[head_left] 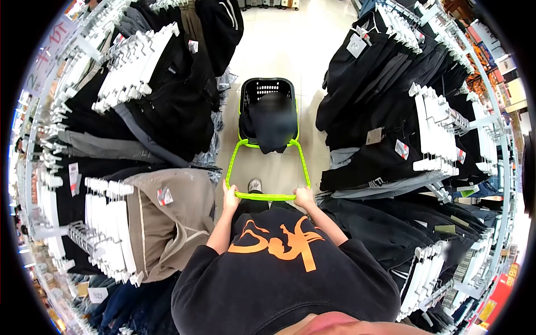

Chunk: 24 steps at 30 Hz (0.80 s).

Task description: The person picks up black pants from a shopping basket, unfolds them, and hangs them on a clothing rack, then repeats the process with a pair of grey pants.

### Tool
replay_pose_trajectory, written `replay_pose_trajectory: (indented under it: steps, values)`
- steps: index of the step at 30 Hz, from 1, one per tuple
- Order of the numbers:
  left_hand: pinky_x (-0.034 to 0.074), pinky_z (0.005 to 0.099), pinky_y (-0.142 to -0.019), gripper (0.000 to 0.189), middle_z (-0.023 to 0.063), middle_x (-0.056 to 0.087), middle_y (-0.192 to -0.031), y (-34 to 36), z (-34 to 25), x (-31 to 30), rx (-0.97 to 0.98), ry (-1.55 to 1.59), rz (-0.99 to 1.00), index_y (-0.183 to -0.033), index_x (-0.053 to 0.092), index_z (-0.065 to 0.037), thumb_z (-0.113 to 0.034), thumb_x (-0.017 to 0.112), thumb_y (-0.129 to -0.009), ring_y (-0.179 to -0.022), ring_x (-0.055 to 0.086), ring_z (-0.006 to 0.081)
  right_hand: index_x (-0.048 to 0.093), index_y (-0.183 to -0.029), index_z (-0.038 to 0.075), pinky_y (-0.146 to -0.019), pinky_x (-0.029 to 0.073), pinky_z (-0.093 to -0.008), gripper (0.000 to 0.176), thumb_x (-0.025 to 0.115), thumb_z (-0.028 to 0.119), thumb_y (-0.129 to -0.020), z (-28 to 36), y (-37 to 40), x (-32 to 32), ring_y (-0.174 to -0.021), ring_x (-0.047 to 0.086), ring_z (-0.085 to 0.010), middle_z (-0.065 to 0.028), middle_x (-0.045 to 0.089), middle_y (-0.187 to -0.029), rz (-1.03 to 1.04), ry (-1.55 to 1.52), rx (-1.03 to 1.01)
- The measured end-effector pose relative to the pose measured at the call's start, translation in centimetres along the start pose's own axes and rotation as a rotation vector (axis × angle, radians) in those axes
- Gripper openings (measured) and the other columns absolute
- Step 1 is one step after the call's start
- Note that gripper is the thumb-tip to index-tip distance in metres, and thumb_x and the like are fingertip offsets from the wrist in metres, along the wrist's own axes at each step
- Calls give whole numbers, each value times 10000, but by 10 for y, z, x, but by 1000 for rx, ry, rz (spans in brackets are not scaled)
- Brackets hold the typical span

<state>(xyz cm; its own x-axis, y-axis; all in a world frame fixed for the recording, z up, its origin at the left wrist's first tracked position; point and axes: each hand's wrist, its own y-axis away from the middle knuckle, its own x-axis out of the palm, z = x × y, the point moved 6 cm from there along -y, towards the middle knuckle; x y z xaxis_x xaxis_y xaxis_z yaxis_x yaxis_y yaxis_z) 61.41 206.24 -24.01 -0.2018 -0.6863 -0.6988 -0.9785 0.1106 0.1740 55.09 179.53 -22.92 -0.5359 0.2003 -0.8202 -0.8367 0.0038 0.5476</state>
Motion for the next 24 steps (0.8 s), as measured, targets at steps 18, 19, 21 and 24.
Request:
replay_pose_trajectory:
  steps: [18,19,21,24]
  values:
    - [198,432,-932,160,100,430,-1092,-213,-67,37,315,-295,429,-734,518,-86,-29,514,-585,-1123,260,314,548,-620,83,-742,372,-353,119,524,69,-504,-74,-131,-106,-717,513,-275,-115,547,-638,-307,-139,84]
    - [198,432,-932,160,100,430,-1092,-225,-79,39,320,-291,445,-734,518,-86,-29,514,-585,-1123,260,314,540,-608,74,-754,366,-350,125,519,45,-488,-83,-138,-122,-720,507,-276,-115,545,-638,-381,-166,113]
    - [218,440,-916,167,115,449,-1063,-248,-102,33,374,-116,337,-735,503,-63,6,484,-584,-1097,284,340,526,-612,56,-792,343,-357,136,516,15,-483,-87,-149,-159,-745,492,-269,-110,540,-658,-472,-160,128]
    - [246,417,-899,184,125,460,-1039,-282,-134,24,403,-25,265,-724,477,-42,51,452,-567,-1060,313,359,513,-632,50,-825,321,-361,156,507,-15,-489,-100,-172,-199,-751,485,-264,-101,527,-670,-575,-218,136]
